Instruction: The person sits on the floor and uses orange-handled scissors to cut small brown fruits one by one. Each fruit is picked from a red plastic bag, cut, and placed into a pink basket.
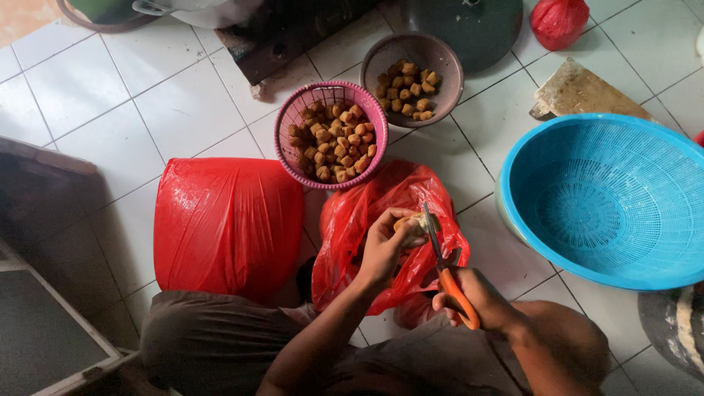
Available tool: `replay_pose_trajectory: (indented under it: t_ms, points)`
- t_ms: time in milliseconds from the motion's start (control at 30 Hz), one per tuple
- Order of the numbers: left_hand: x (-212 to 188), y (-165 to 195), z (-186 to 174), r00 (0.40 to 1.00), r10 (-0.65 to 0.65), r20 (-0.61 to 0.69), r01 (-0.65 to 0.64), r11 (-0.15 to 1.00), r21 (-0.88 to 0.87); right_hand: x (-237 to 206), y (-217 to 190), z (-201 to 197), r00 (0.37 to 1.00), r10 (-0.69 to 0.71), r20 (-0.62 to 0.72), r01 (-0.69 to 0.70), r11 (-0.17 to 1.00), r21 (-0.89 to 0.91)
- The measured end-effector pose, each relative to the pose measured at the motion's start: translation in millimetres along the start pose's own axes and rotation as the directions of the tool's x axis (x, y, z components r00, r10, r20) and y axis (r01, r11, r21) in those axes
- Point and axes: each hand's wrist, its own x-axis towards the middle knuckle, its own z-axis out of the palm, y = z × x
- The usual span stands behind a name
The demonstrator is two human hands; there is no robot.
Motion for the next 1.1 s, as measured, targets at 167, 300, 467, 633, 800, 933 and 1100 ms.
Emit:
replay_pose_trajectory:
  t_ms: [167,300,467,633,800,933,1100]
  points:
    - [30.5,-68.9,-72.7,0.897,-0.128,-0.422,0.173,0.982,0.07,-0.1,-3.1,3.9,0.998,0.009,0.061,-0.004,0.997,-0.073]
    - [45.5,-85.9,-91.4,0.753,-0.294,-0.589,0.293,0.951,-0.101,-2.6,-5.3,8.3,0.992,0.107,0.061,-0.102,0.991,-0.084]
    - [134.1,-20.6,-49.2,0.962,-0.038,-0.27,0.049,0.998,0.035,-4.6,-10.2,13.1,0.993,0.078,0.087,-0.068,0.992,-0.11]
    - [159.8,18.7,-31.8,0.872,0.486,-0.059,-0.411,0.793,0.449,-9.3,-18.1,13.3,0.992,0.109,0.064,-0.103,0.99,-0.094]
    - [85.7,-46.1,-94.4,0.979,-0.103,-0.174,0.184,0.808,0.56,-10.1,-17.8,12.9,0.995,0.098,0.01,-0.096,0.988,-0.119]
    - [19.5,-101.1,-116.4,0.923,-0.203,-0.326,0.369,0.23,0.901,-7.6,-12.9,10.6,0.992,0.122,0.042,-0.118,0.989,-0.086]
    - [-33.3,-122.1,-113.6,0.912,-0.229,-0.34,0.365,0.078,0.928,-5.6,-10.7,10.4,0.995,0.06,0.086,-0.042,0.981,-0.189]
